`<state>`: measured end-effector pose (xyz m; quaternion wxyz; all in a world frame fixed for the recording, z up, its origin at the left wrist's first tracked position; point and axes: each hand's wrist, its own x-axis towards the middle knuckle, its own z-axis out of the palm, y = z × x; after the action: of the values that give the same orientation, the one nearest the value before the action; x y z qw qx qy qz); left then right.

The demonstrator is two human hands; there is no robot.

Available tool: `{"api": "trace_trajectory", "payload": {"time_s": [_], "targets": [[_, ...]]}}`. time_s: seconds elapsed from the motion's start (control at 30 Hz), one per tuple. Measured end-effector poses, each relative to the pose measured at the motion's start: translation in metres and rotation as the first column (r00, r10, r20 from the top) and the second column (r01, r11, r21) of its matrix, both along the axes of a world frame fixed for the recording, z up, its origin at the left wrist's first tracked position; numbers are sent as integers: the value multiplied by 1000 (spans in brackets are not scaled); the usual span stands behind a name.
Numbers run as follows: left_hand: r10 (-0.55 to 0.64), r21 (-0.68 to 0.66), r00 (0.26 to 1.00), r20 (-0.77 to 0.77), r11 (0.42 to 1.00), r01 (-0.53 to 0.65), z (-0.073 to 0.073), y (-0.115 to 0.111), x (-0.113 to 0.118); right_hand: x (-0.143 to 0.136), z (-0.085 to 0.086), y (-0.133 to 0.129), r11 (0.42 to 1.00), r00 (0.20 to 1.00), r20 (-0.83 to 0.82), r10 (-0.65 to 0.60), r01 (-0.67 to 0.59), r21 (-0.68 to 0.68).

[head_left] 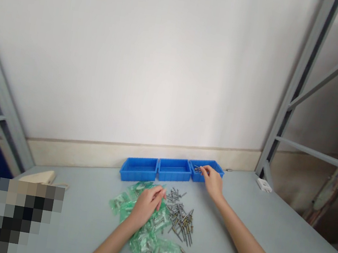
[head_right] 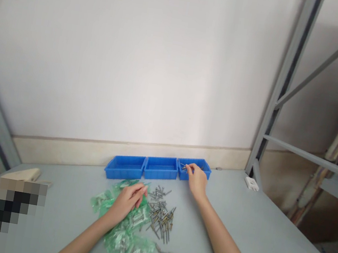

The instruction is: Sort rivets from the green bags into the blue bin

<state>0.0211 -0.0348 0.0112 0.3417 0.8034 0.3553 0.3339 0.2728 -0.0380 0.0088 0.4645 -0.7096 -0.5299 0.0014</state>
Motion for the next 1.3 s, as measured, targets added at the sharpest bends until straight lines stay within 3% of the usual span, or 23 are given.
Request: {"api": "trace_trajectory", "payload": {"time_s": [0.13,0.37,0.5,0.63,0.7,0.77,0.83,0.9,0.93,0.97,1.1,1.3], "targets": [[-10,8,1000,-18,1000,10,0,0,0,20,-16,5,999,989,142,39,-41,6],[-18,-2,1000,-25,1000,18,1,1,-2,18,-34,8,983,966,205,155,-171,63],[-22,0,1000,-19,1000,22,0,2,-3,16,-33,8,984,968,202,146,-163,69],[-16,-7,1000,-13,1000,16,0,3,-4,15,-19,1,987,970,197,141,-152,42],[-14,-12,1000,-10,1000,14,0,3,-5,13,-7,-6,970,957,163,241,-243,-6],[-14,-13,1000,-6,1000,14,0,3,-5,9,6,-16,879,879,80,469,-457,-133],[-12,-8,1000,-2,1000,12,0,3,-5,3,16,-26,675,719,-56,692,-673,-302],[-10,-1,1000,-6,1000,10,0,3,-5,-3,21,-35,487,600,-167,782,-756,-437],[-10,1,1000,-9,1000,10,0,3,-4,-6,21,-39,440,583,-187,791,-754,-487],[-10,3,1000,-12,1000,10,0,3,-4,-10,21,-42,429,589,-183,787,-736,-524],[-12,-6,1000,-14,1000,12,1,2,-5,-21,16,-44,493,661,-98,744,-641,-588],[-21,-7,999,-38,1000,21,1,2,-5,-24,12,-40,449,612,-118,782,-685,-574]]}}
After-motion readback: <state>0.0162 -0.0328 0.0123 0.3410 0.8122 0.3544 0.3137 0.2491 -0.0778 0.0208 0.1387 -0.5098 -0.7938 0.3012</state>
